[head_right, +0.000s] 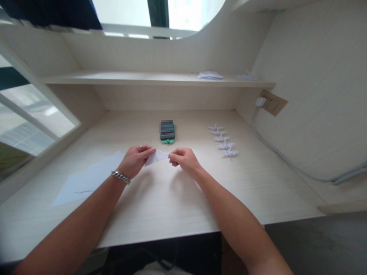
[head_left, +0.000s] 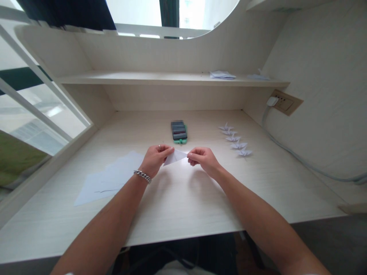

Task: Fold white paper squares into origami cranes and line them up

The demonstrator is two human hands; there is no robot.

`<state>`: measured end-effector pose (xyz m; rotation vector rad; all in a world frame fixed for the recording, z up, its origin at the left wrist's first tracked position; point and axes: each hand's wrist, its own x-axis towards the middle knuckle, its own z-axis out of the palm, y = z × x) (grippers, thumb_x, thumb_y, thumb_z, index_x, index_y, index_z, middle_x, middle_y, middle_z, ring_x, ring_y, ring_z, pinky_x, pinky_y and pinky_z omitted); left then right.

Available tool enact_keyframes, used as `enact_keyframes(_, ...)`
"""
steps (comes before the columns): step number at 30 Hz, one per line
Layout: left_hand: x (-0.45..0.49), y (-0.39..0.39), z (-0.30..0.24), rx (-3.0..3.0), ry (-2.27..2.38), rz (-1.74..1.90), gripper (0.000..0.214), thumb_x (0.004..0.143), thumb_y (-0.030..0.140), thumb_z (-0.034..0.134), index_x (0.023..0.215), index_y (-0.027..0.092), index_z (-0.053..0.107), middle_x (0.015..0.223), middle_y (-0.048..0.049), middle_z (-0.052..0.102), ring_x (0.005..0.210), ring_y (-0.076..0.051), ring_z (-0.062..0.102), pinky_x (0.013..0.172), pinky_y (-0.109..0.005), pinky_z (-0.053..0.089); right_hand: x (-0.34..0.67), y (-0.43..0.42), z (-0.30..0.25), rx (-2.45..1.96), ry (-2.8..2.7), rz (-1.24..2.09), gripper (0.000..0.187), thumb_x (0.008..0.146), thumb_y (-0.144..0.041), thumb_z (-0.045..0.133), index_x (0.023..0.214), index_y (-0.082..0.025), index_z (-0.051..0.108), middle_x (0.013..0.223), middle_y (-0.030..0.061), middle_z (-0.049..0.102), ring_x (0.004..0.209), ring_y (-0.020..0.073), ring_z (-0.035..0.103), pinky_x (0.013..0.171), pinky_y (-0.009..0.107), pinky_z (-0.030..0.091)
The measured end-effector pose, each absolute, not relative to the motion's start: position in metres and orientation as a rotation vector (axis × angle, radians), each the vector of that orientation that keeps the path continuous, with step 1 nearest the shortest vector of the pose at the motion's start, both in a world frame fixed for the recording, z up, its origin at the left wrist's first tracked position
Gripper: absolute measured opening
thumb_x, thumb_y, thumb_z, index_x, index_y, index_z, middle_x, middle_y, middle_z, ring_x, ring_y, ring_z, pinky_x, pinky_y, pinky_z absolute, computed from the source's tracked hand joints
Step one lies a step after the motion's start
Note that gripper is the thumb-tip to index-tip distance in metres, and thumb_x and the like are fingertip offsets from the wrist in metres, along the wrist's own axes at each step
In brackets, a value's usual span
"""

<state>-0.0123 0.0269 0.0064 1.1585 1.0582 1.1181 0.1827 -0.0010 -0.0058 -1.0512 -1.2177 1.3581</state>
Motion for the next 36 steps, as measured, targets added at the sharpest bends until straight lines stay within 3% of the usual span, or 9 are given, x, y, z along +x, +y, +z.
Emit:
enact_keyframes(19, -0.009, 0.024, 0.004, 1.272, 1.097, 1.136, 0.032, 0.06, 0.04, 0.08, 0.069, 0.012, 0.069, 0.055, 0.0005, 0.057, 0.048, -0.008, 0.042, 0.046, -0.024, 0.027, 0.184, 0.005, -0.017, -1.043, -1.338, 1.209, 0.026, 0.07, -0.04, 0.07, 0.067, -0.015, 0.062, 0.059, 0.0009, 0.062, 0.052, 0.0107, 0.053, 0.053, 0.025, 0.042)
enact_keyframes(36, 0.001, 0.013, 0.005, 1.471, 1.114, 1.038, 0.024, 0.066, 0.039, 0.075, 0.066, 0.015, 0.071, 0.06, -0.0018, 0.064, 0.054, -0.012, 0.051, 0.053, -0.025, 0.036, 0.181, 0.001, -0.016, -1.073, -1.421, 1.263, 0.024, 0.072, -0.039, 0.068, 0.071, -0.015, 0.065, 0.061, 0.0002, 0.061, 0.054, 0.011, 0.054, 0.054, 0.025, 0.043)
